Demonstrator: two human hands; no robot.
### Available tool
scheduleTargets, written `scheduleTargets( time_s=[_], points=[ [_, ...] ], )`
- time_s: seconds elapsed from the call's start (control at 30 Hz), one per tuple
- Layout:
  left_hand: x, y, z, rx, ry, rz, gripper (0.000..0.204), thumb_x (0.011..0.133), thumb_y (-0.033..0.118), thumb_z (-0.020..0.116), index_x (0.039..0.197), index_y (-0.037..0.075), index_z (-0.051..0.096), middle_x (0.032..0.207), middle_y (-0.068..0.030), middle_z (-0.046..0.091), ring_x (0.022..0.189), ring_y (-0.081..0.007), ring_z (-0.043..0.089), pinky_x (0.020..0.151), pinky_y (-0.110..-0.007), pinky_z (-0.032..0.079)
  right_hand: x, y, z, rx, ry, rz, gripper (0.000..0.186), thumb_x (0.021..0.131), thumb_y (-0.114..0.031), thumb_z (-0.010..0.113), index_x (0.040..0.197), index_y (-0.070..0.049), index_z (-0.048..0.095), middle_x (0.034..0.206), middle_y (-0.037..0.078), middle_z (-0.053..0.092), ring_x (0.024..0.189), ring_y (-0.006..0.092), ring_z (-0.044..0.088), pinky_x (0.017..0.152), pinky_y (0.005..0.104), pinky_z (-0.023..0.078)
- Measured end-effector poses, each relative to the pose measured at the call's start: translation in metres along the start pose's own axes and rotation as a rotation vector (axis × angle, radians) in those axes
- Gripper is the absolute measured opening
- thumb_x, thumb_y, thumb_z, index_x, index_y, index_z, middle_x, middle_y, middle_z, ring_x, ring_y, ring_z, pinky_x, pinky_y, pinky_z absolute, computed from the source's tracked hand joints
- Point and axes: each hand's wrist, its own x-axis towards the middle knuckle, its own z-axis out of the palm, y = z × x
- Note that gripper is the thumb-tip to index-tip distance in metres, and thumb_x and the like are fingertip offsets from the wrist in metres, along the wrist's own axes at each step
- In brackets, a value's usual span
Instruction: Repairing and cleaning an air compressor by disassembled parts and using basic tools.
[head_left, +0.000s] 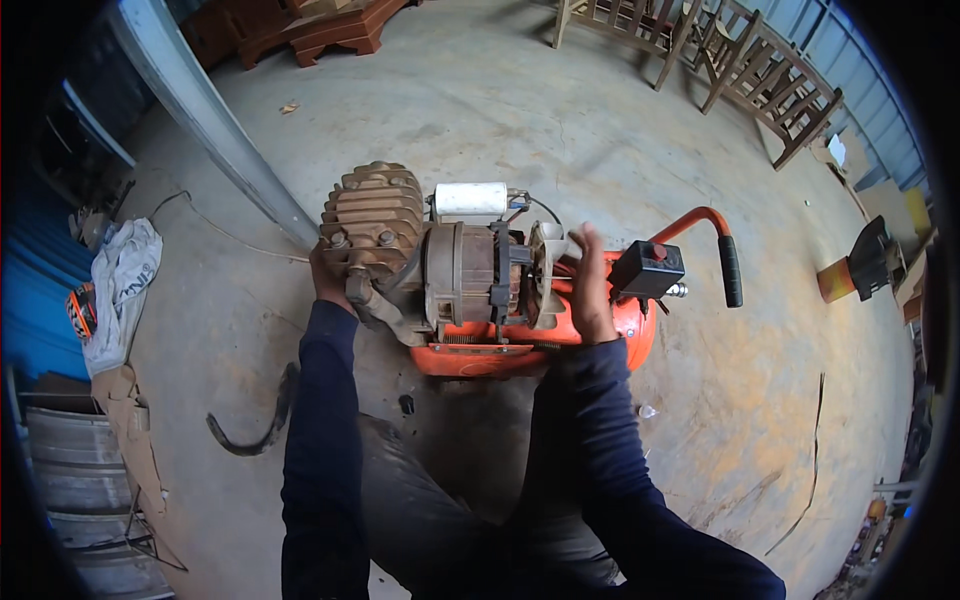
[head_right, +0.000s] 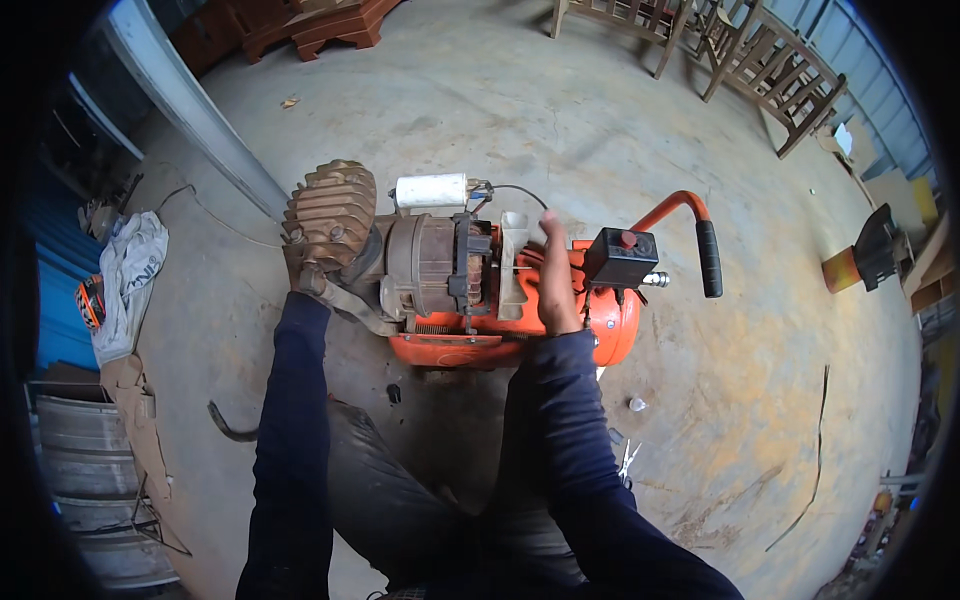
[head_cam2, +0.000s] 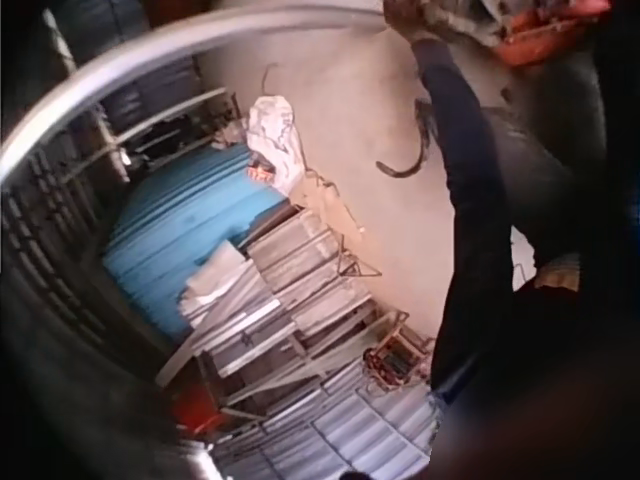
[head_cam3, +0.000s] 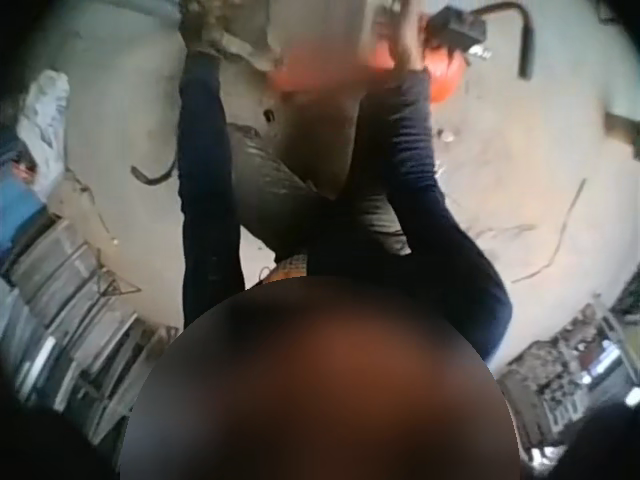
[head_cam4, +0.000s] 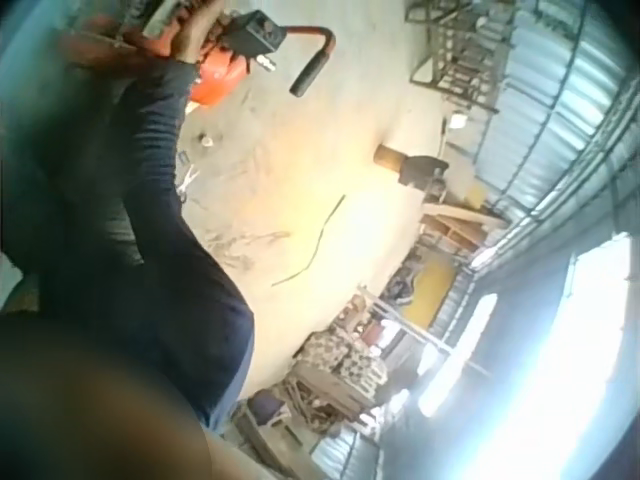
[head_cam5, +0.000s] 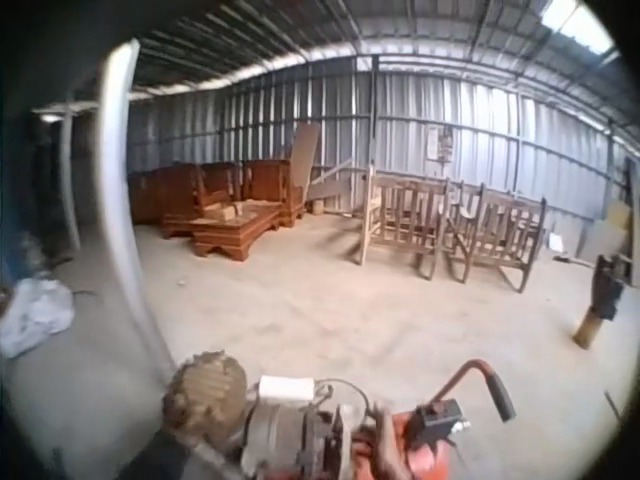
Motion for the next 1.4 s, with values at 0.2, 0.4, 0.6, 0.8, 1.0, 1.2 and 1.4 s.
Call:
scheduleTargets(
  time_s=[0.2,0.4,0.6,0.8,1.0,1.2,1.4],
  points=[
    [-0.003,-0.002,0.007,0.159,-0.193,0.048,0.044,0.091,0.038,0.046,0.122,0.009,0.06,0.114,-0.0096,0.065,0.102,-0.0281,0.064,0.088,-0.039,0.053,0.015,-0.019,0.014,0.051,0.006,0.514,0.063,0.089,-0.053,0.052,0.127,-0.003,0.057,0.108,0.013,0.06,0.097,0.025,0.057,0.082,0.0341,0.049],
    [-0.038,0.023,0.051,0.12,-0.056,-0.01,0.043,0.093,0.036,0.044,0.121,0.009,0.061,0.114,-0.0091,0.066,0.099,-0.026,0.066,0.088,-0.038,0.054,-0.007,0.031,-0.014,-0.056,-0.133,-0.062,0.063,0.087,-0.056,0.054,0.122,-0.003,0.058,0.112,0.013,0.06,0.101,0.0239,0.058,0.084,0.0329,0.048],
    [-0.06,0.034,0.081,0.048,0.042,-0.057,0.042,0.096,0.033,0.039,0.122,0.007,0.061,0.114,-0.0099,0.066,0.1,-0.0248,0.066,0.087,-0.037,0.054,-0.016,0.02,-0.025,0.119,-0.299,-0.355,0.056,0.086,-0.041,0.056,0.128,-0.004,0.054,0.12,0.01,0.058,0.107,0.0216,0.057,0.093,0.0349,0.043],
    [-0.068,0.043,0.094,0.188,0.121,0.011,0.041,0.098,0.027,0.035,0.122,0.004,0.06,0.114,-0.0107,0.066,0.1,-0.0236,0.066,0.087,-0.036,0.054,-0.015,-0.017,-0.012,0.19,-0.077,0.086,0.056,0.084,-0.03,0.055,0.134,-0.007,0.05,0.126,0.008,0.055,0.112,0.0208,0.054,0.098,0.0362,0.04],
    [-0.066,0.04,0.09,0.177,0.122,0.013,0.041,0.099,0.026,0.034,0.122,0.004,0.06,0.114,-0.0106,0.066,0.1,-0.0229,0.066,0.088,-0.035,0.053,-0.026,-0.008,-0.029,-0.127,-0.396,-0.132,0.05,0.079,-0.015,0.064,0.127,-0.005,0.056,0.128,0.009,0.055,0.115,0.0215,0.053,0.099,0.0367,0.039],
    [-0.064,0.041,0.089,0.137,0.15,-0.034,0.04,0.1,0.026,0.035,0.122,0.004,0.06,0.114,-0.0104,0.066,0.099,-0.0224,0.066,0.087,-0.034,0.053,-0.054,0.013,-0.055,-0.197,-0.383,-0.389,0.031,0.077,0.001,0.063,0.107,0.0,0.065,0.115,0.009,0.063,0.113,0.019,0.055,0.098,0.0343,0.042],
    [-0.051,0.03,0.075,0.154,0.095,0.004,0.039,0.1,0.025,0.036,0.121,0.003,0.061,0.113,-0.0097,0.066,0.098,-0.0219,0.066,0.086,-0.034,0.053,-0.06,0.033,-0.08,-0.186,-0.265,-0.177,0.019,0.085,-0.008,0.06,0.101,0.002,0.065,0.111,0.012,0.066,0.12,0.0179,0.053,0.1,0.0317,0.041]
  ],
)
